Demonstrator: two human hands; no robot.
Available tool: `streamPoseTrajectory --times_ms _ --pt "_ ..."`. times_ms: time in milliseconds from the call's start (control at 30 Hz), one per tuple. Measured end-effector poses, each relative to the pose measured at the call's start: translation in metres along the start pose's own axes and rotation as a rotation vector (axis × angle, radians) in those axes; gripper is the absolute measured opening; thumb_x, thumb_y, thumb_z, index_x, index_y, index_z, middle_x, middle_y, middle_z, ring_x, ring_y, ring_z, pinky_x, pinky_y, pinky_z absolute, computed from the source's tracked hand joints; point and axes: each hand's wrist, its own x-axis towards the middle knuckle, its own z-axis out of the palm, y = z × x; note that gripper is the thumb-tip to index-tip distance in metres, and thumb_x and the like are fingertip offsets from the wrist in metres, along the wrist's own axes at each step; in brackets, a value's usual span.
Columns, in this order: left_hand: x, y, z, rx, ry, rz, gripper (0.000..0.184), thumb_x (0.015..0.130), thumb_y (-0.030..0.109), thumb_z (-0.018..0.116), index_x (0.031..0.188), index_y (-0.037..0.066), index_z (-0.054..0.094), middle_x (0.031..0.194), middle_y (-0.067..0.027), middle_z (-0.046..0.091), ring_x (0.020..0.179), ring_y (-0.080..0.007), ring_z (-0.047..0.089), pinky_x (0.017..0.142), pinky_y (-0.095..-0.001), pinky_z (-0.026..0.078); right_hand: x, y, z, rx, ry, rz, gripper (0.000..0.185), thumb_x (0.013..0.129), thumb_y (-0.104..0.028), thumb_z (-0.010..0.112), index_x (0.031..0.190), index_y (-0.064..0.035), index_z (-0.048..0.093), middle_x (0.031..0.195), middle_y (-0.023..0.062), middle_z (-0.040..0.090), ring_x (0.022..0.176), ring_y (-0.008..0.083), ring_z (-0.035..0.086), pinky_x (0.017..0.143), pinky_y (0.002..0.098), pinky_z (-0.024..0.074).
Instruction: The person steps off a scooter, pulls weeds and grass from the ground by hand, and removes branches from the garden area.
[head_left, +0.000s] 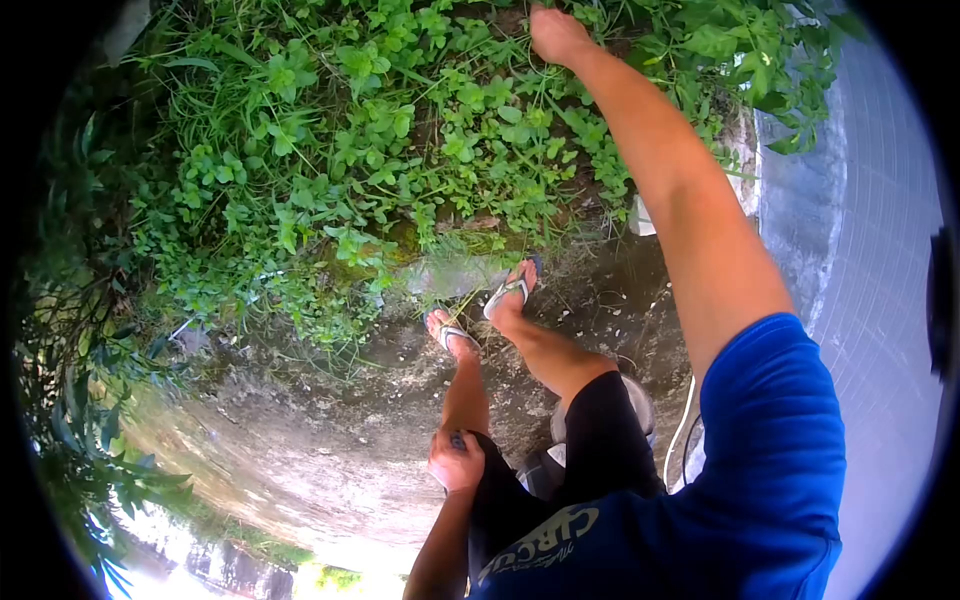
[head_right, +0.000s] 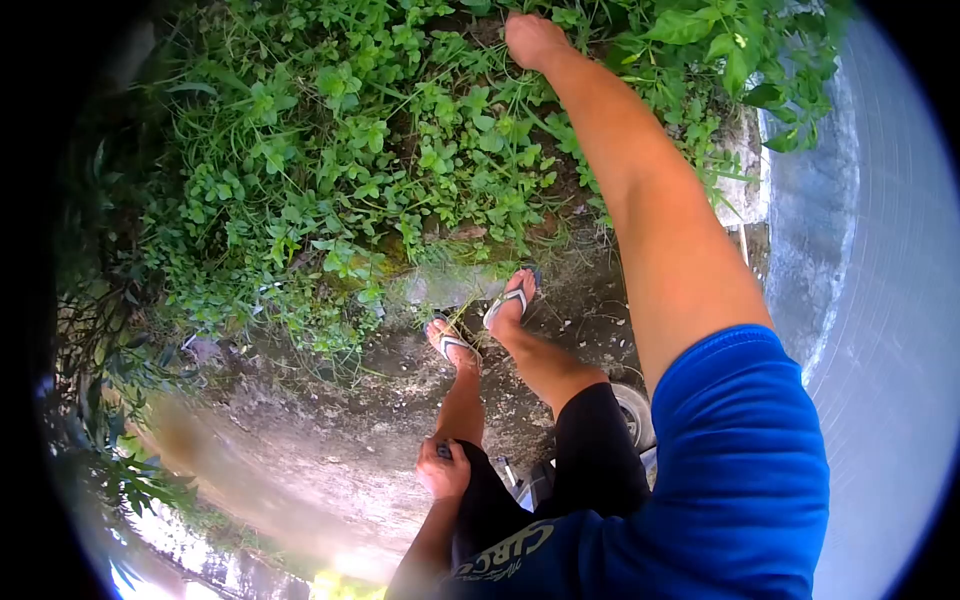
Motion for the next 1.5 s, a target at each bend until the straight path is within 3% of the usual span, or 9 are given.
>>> streamPoseTrajectory --times_ms 167,200,367,500,667,900,1000,1300,1500 --pt "0.009 0.007 -0.006 -0.023 0.017 0.008 0.022 0.082 0.019 0.069 0.076 0.001 0.057 0.074 -0.0218 0.062 0.068 -0.0447 0.062 0.06 -0.0536 0.05 -0.015 -0.014 -0.03 0.223 -0.323 0.239 0.02 0.098 -0.008 0.054 0.103 0.0048 0.069 0.098 0.0269 0.067 0.082 0.0395 0.063 0.071 0.0527 0.0517" --pt "0.006 0.007 -0.008 -0.014 -0.003 -0.007 0.023 0.082 0.019 0.069 0.076 0.001 0.057 0.074 -0.0215 0.062 0.068 -0.0444 0.062 0.06 -0.0535 0.05 -0.015 -0.017 -0.011 0.016 -0.176 0.167 0.024 0.095 -0.006 0.054 0.113 -0.0018 0.069 0.113 0.0258 0.068 0.102 0.0416 0.068 0.084 0.0543 0.0574" --pt "-0.003 0.005 -0.005 0.038 -0.066 -0.038 0.024 0.082 0.023 0.07 0.076 0.005 0.056 0.074 -0.0192 0.062 0.067 -0.0437 0.063 0.059 -0.0539 0.049 -0.044 -0.041 -0.059 0.079 -0.343 0.095 0.024 0.089 -0.004 0.054 0.108 0.0014 0.068 0.113 0.0225 0.067 0.101 0.038 0.067 0.091 0.05 0.0549" --pt "-0.005 0.004 0.003 0.051 -0.058 -0.019 0.025 0.08 0.025 0.07 0.076 0.005 0.056 0.073 -0.0194 0.062 0.066 -0.0438 0.063 0.059 -0.0553 0.049 -0.087 -0.086 -0.114 0.238 -0.661 0.1 0.012 0.086 0.006 0.051 0.091 0.0026 0.061 0.081 0.0131 0.053 0.071 0.0193 0.055 0.062 0.0335 0.0559" --pt "-0.005 0.01 -0.001 0.095 -0.108 -0.036 0.023 0.08 0.025 0.069 0.077 0.005 0.059 0.076 -0.02 0.064 0.069 -0.0438 0.065 0.061 -0.0551 0.051 -0.161 -0.132 -0.142 0.411 -0.667 -0.033 0.014 0.081 0.009 0.054 0.092 0.0081 0.063 0.096 0.0245 0.063 0.087 0.0335 0.066 0.082 0.0438 0.0602" --pt "-0.01 0.014 0.001 0.112 -0.145 -0.093 0.025 0.078 0.029 0.07 0.08 0.005 0.063 0.078 -0.0198 0.068 0.073 -0.0436 0.067 0.066 -0.0557 0.053 -0.26 -0.165 -0.167 0.657 -0.704 -0.029 0.023 0.079 0.005 0.055 0.099 0.0111 0.063 0.095 0.0314 0.065 0.094 0.0393 0.068 0.078 0.0491 0.0572" --pt "-0.015 0.005 0.009 0.175 -0.178 -0.093 0.03 0.078 0.032 0.069 0.084 0.003 0.064 0.082 -0.0196 0.068 0.074 -0.0423 0.068 0.067 -0.0535 0.055 -0.307 -0.17 -0.2 0.705 -0.724 -0.132 0.028 0.077 0.004 0.058 0.104 0.011 0.061 0.08 0.0282 0.067 0.075 0.0389 0.07 0.068 0.0486 0.0572" --pt "-0.032 -0.009 0.003 0.05 -0.318 -0.164 0.032 0.078 0.03 0.069 0.092 0.001 0.07 0.088 -0.0224 0.072 0.083 -0.0427 0.071 0.076 -0.0517 0.057 -0.436 -0.023 -0.206 0.295 -0.725 -0.141 0.029 0.077 -0.007 0.06 0.105 0.0018 0.059 0.07 0.0213 0.066 0.06 0.0383 0.067 0.055 0.0484 0.0537" --pt "-0.023 0.026 0.009 0.115 -0.376 -0.192 0.03 0.079 0.03 0.07 0.094 0.004 0.071 0.09 -0.0228 0.073 0.085 -0.0435 0.071 0.078 -0.0523 0.056 -0.295 0.05 -0.169 0.088 -0.501 -0.223 0.027 0.077 0.005 0.054 0.104 0.0045 0.06 0.091 0.0317 0.063 0.074 0.0446 0.067 0.066 0.0516 0.0555"
